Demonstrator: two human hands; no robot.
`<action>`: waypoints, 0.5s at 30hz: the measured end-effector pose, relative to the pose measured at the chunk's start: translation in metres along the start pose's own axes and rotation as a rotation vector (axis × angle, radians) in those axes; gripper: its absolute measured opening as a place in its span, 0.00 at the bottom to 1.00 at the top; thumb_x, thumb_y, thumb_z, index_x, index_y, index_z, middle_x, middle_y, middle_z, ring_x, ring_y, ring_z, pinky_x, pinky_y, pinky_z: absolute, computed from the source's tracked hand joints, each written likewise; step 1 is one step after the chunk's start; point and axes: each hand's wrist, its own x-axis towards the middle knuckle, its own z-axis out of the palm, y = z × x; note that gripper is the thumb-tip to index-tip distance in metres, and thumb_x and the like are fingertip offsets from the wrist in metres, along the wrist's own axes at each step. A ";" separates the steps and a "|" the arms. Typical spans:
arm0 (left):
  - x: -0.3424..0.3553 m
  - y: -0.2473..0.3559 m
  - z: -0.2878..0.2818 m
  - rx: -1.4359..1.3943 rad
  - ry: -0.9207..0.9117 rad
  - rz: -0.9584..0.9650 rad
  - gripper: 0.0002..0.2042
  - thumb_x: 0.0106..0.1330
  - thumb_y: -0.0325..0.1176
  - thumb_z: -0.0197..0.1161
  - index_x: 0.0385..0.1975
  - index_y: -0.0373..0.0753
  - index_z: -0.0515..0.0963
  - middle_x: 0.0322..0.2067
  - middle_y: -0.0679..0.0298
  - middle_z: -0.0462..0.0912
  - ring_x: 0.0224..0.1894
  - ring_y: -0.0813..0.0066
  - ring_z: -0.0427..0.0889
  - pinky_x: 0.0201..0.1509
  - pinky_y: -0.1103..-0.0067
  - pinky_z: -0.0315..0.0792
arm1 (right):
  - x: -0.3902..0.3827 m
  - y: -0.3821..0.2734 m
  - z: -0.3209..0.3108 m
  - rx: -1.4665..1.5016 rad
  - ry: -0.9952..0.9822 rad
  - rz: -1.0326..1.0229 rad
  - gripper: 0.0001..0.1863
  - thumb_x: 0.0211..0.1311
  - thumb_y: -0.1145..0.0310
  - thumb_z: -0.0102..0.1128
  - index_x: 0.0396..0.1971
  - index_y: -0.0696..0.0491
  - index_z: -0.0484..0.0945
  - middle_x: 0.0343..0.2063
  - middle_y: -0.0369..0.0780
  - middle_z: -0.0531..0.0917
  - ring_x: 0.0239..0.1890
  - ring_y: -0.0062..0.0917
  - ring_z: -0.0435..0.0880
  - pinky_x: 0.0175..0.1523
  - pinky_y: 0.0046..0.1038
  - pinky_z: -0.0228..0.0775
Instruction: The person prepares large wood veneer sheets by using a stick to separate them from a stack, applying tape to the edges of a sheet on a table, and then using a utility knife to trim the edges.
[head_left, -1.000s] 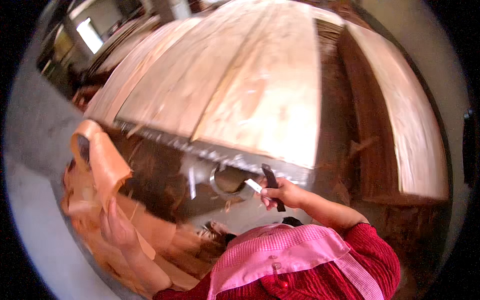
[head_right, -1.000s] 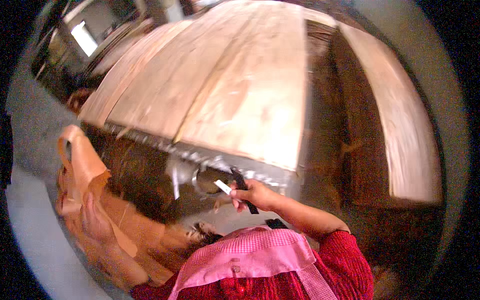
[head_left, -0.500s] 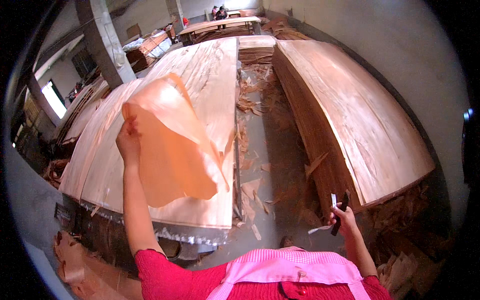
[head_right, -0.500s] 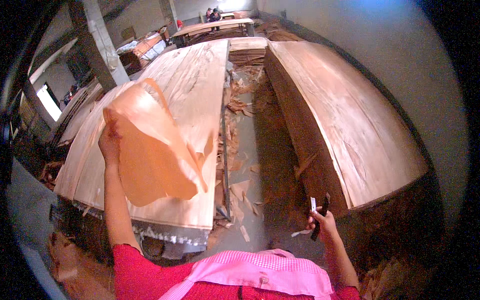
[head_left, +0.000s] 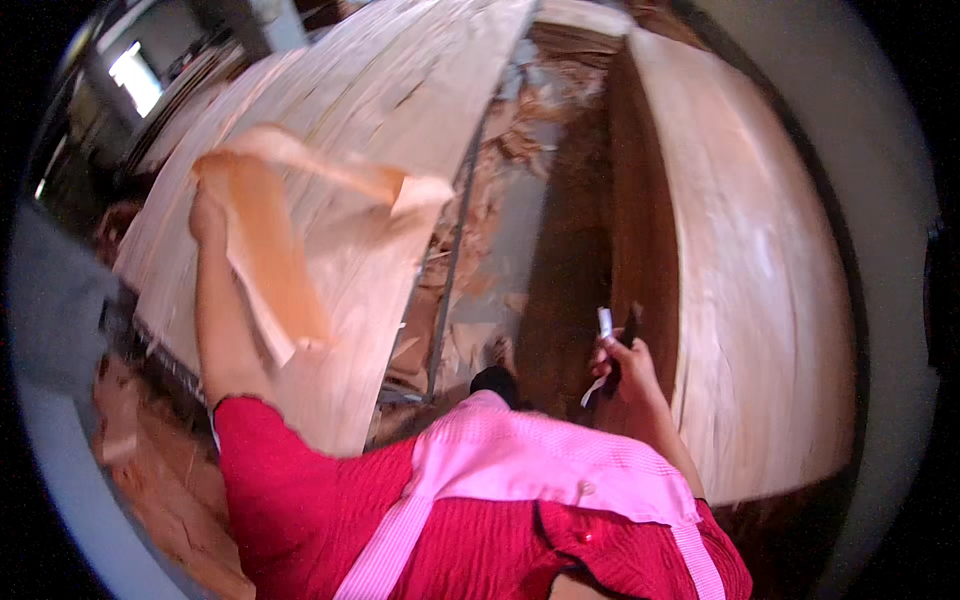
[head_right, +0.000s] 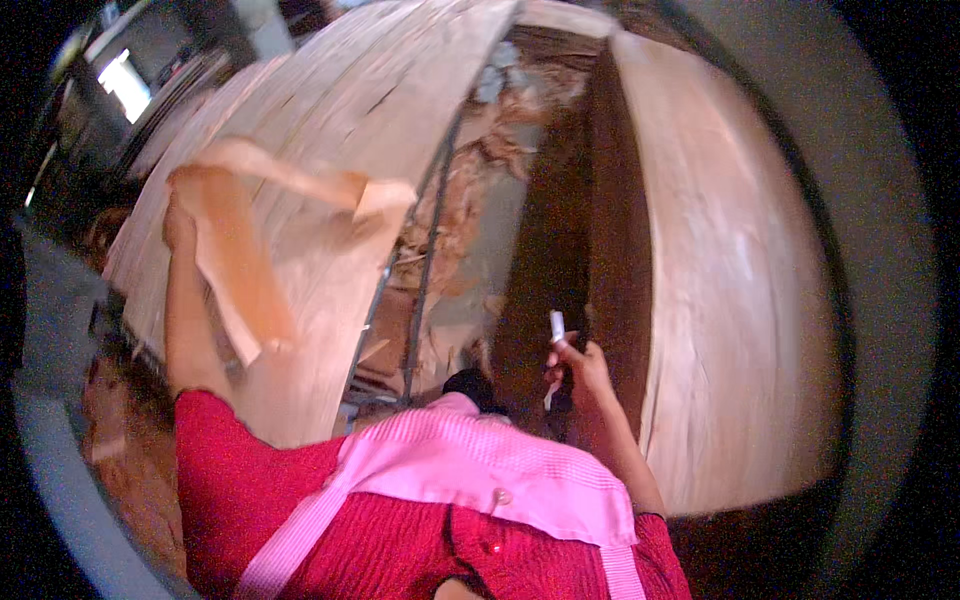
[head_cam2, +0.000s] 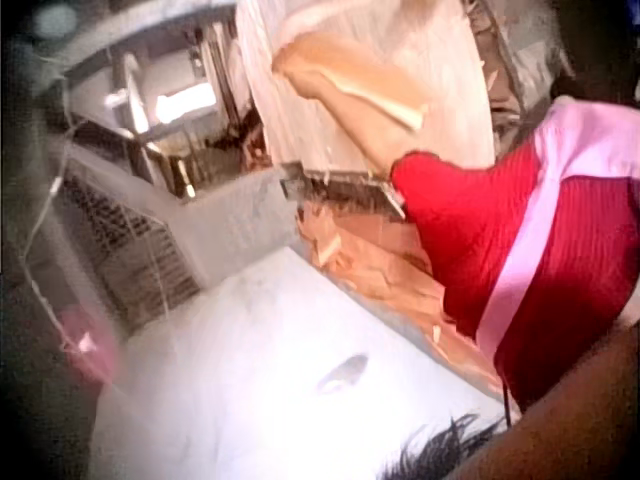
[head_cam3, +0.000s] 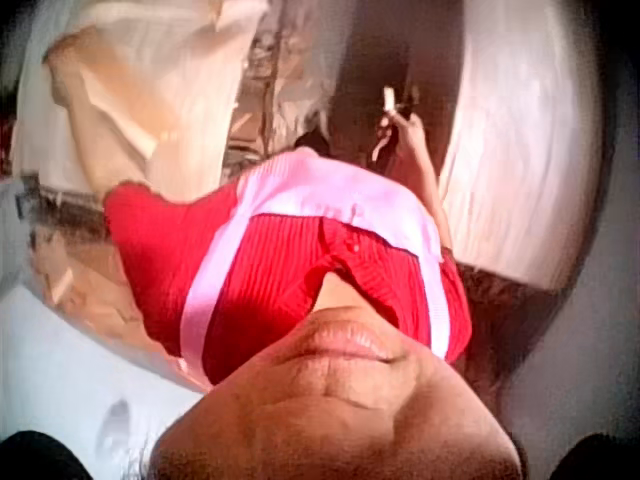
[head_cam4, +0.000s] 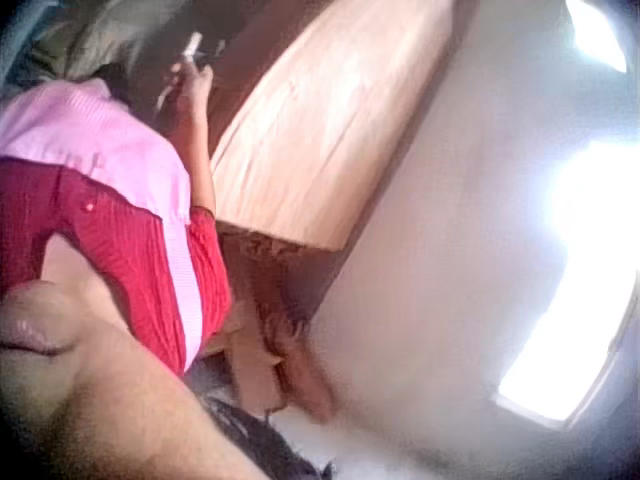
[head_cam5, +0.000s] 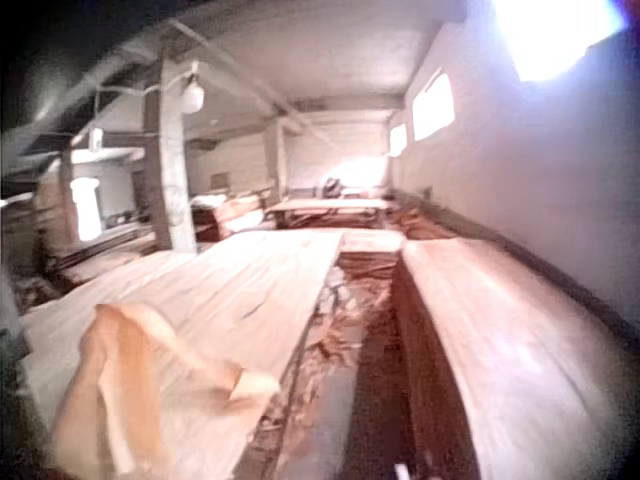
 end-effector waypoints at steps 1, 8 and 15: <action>-0.002 0.002 0.019 0.269 0.122 0.093 0.19 0.64 0.38 0.41 0.53 0.40 0.63 0.48 0.48 0.70 0.49 0.55 0.71 0.50 0.69 0.67 | 0.027 -0.009 -0.004 0.044 -0.006 0.001 0.05 0.58 0.70 0.51 0.29 0.56 0.68 0.15 0.36 0.72 0.13 0.18 0.66 0.23 0.24 0.66; -0.108 0.050 0.220 0.502 -0.481 0.454 0.21 0.58 0.34 0.49 0.53 0.42 0.65 0.59 0.56 0.58 0.63 0.57 0.50 0.64 0.62 0.47 | 0.213 -0.093 -0.003 -0.005 0.042 0.119 0.05 0.59 0.70 0.49 0.25 0.53 0.68 0.16 0.35 0.72 0.15 0.18 0.67 0.20 0.24 0.62; -0.053 0.186 0.369 0.422 -0.332 0.331 0.28 0.54 0.29 0.52 0.58 0.42 0.58 0.62 0.62 0.53 0.65 0.58 0.46 0.64 0.57 0.42 | 0.437 -0.233 0.005 -0.068 0.042 0.007 0.05 0.59 0.72 0.49 0.33 0.56 0.68 0.18 0.37 0.73 0.16 0.23 0.68 0.22 0.25 0.64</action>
